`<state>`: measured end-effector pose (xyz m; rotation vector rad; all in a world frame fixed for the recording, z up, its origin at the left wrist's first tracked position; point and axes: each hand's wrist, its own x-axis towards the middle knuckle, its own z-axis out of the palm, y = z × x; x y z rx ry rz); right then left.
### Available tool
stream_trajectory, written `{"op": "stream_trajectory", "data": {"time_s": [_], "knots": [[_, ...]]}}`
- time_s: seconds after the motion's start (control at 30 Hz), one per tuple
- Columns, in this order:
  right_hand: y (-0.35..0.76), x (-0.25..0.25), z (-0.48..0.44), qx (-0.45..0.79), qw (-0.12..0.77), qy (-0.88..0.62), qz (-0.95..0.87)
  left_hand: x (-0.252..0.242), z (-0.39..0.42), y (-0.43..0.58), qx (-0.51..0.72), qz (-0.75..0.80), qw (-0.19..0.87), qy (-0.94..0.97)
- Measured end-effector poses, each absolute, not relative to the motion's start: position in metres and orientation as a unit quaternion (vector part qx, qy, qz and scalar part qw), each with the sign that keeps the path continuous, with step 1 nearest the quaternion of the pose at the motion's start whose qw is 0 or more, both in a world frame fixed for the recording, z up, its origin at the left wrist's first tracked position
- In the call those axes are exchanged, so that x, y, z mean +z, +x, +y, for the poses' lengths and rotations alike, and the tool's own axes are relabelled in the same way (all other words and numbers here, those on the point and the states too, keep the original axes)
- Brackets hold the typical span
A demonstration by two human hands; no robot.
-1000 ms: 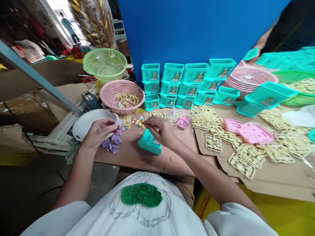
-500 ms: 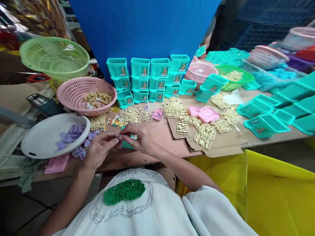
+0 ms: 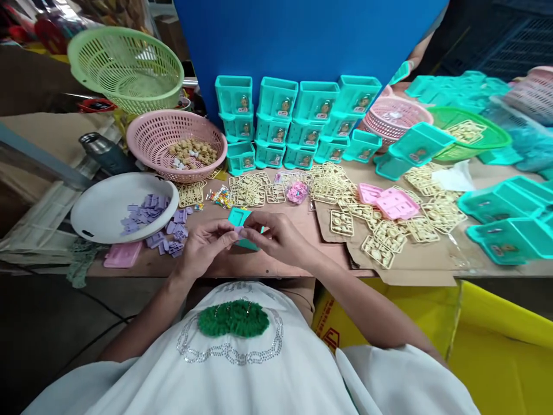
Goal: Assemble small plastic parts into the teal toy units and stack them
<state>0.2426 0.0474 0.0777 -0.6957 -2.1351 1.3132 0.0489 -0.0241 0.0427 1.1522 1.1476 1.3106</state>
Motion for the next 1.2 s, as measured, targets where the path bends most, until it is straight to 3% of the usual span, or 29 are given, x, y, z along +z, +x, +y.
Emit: {"op": "stream_trajectory", "data": {"time_s": [0.2, 0.37, 0.6, 1.2], "knots": [[0.249, 0.084, 0.064, 0.448, 0.230, -0.300, -0.811, 0.004, 0.003, 0.021, 0.442, 0.489, 0.346, 0.668], [0.257, 0.091, 0.067, 0.336, 0.230, -0.310, -0.859, -0.028, 0.004, 0.035, 0.414, 0.534, 0.262, 0.690], [0.251, 0.080, 0.069, 0.336, 0.159, -0.330, -0.868, -0.050, -0.014, 0.067, 0.457, 0.570, 0.273, 0.626], [0.215, 0.056, 0.070, 0.178, 0.010, -0.418, -0.891, -0.061, -0.009, 0.085, 0.468, 0.606, 0.180, 0.618]]}}
